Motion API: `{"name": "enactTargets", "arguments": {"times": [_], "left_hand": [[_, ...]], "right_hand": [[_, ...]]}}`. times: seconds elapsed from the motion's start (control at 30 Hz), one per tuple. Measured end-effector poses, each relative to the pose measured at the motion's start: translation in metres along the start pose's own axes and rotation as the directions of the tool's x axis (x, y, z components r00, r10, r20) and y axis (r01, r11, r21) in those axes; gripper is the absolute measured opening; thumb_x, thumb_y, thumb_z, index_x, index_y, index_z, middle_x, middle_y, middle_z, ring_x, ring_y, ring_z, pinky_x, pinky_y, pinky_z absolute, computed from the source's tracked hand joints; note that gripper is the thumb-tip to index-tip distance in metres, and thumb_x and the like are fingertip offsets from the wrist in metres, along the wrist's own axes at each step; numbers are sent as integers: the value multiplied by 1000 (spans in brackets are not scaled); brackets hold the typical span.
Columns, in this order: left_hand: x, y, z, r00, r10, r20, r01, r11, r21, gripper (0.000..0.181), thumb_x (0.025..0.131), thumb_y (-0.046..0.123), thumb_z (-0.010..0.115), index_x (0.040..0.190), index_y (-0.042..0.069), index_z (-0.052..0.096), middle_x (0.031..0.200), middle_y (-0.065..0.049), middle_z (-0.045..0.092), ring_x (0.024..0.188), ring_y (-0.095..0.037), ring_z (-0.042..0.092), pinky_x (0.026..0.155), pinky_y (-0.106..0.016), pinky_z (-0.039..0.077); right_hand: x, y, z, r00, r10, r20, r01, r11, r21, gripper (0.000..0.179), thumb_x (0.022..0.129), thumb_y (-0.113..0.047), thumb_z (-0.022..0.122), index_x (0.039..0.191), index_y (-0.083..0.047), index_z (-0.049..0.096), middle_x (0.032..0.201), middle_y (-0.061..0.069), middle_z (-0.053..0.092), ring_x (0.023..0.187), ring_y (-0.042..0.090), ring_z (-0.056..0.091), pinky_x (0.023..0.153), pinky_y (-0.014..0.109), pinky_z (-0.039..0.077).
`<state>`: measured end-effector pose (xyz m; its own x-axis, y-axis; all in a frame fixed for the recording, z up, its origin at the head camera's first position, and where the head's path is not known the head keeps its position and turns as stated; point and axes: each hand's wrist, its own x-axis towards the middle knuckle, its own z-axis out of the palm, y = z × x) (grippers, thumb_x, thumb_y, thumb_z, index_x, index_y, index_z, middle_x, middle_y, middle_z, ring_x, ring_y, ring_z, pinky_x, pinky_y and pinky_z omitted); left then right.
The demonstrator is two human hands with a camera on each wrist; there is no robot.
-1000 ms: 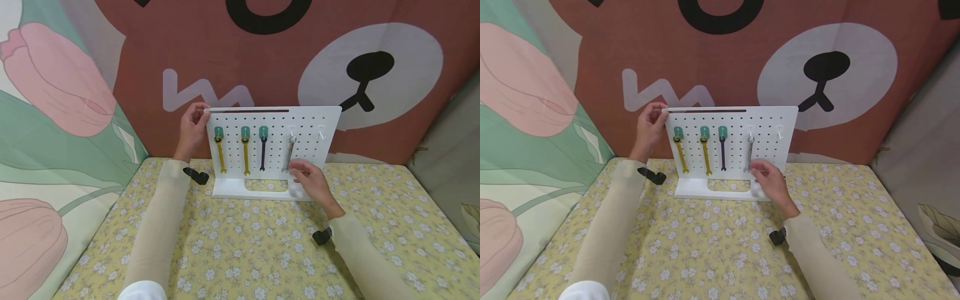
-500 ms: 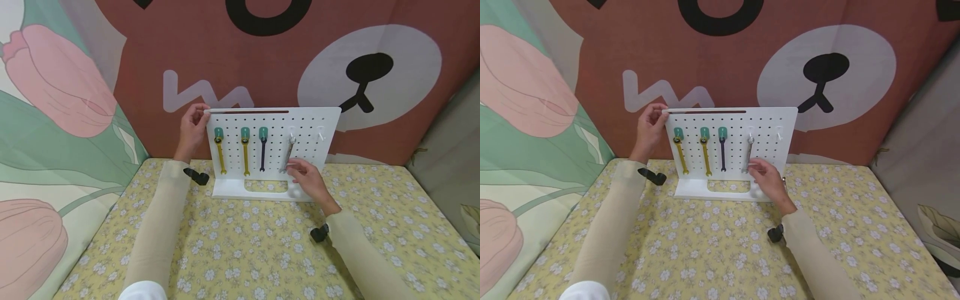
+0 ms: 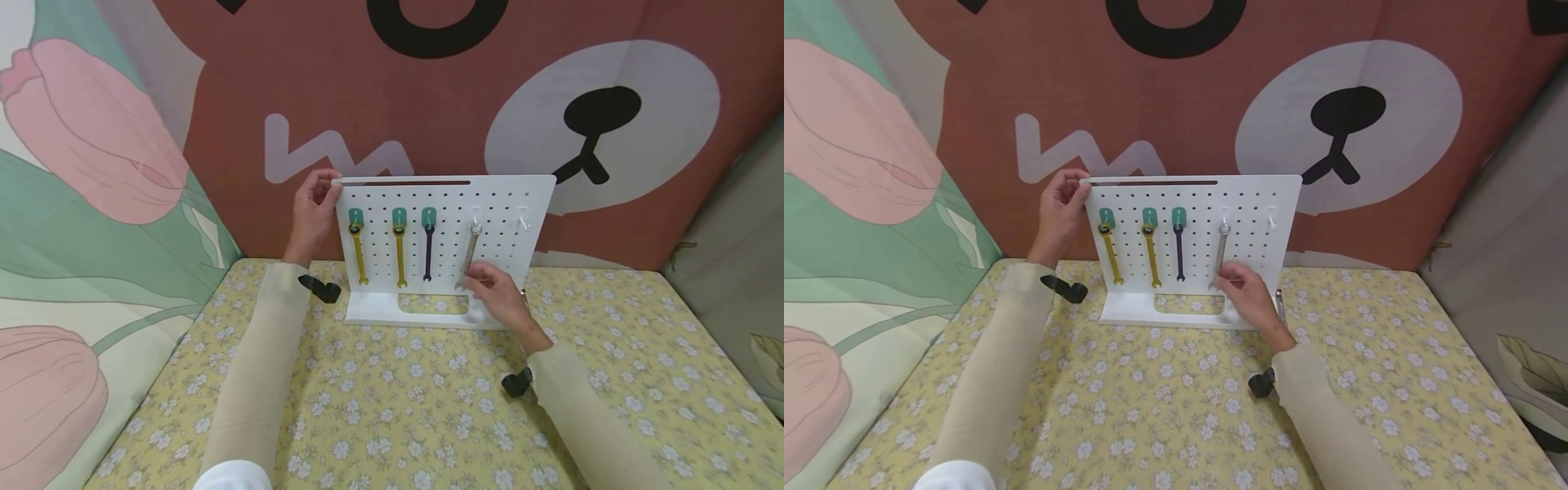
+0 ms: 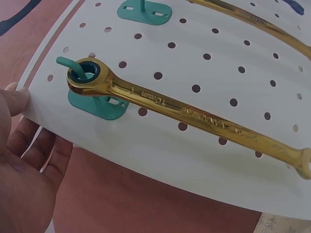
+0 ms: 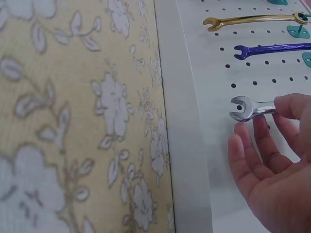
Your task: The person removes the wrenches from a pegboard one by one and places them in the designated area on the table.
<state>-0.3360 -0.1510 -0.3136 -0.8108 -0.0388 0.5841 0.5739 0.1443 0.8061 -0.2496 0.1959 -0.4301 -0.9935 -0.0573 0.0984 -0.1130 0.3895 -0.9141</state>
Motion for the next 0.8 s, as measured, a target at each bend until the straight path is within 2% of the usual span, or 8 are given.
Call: {"name": "enactTargets", "arguments": {"times": [0.27, 0.4, 0.57, 0.8], "left_hand": [[0, 0, -1, 1000, 4, 4, -4, 1000, 19, 19, 105, 16, 62, 121, 5, 64, 96, -8, 59, 84, -21, 53, 74, -28, 45], [0, -1, -3, 1000, 8, 23, -8, 1000, 15, 21, 105, 16, 62, 122, 3, 64, 97, -10, 59, 83, -22, 54, 74, -31, 46], [1, -1, -5, 999, 11, 35, -12, 1000, 6, 21, 106, 18, 61, 121, 4, 64, 97, -11, 60, 84, -23, 56, 76, -36, 47], [1, -1, -5, 999, 2, 50, -2, 1000, 14, 19, 106, 18, 61, 121, 7, 65, 97, -9, 60, 83, -22, 55, 75, -35, 47]], "right_hand": [[-5, 1, 1, 1000, -2, -5, 1, 1000, -17, 27, 105, -25, 63, 119, -2, 64, 120, 15, 64, 111, 32, 63, 87, 43, 57], [-13, -1, 1, 999, -37, -1, 37, 999, -34, 24, 105, -23, 63, 116, -1, 64, 115, 16, 66, 107, 36, 66, 85, 46, 57], [-23, -2, 0, 997, -67, 27, 68, 997, -24, 27, 106, -25, 63, 119, -1, 64, 114, 16, 65, 101, 37, 67, 86, 49, 56], [-37, -3, -6, 993, -106, 42, 106, 994, 12, 31, 105, -22, 63, 124, 2, 63, 112, 17, 66, 96, 32, 68, 82, 40, 57]]}}
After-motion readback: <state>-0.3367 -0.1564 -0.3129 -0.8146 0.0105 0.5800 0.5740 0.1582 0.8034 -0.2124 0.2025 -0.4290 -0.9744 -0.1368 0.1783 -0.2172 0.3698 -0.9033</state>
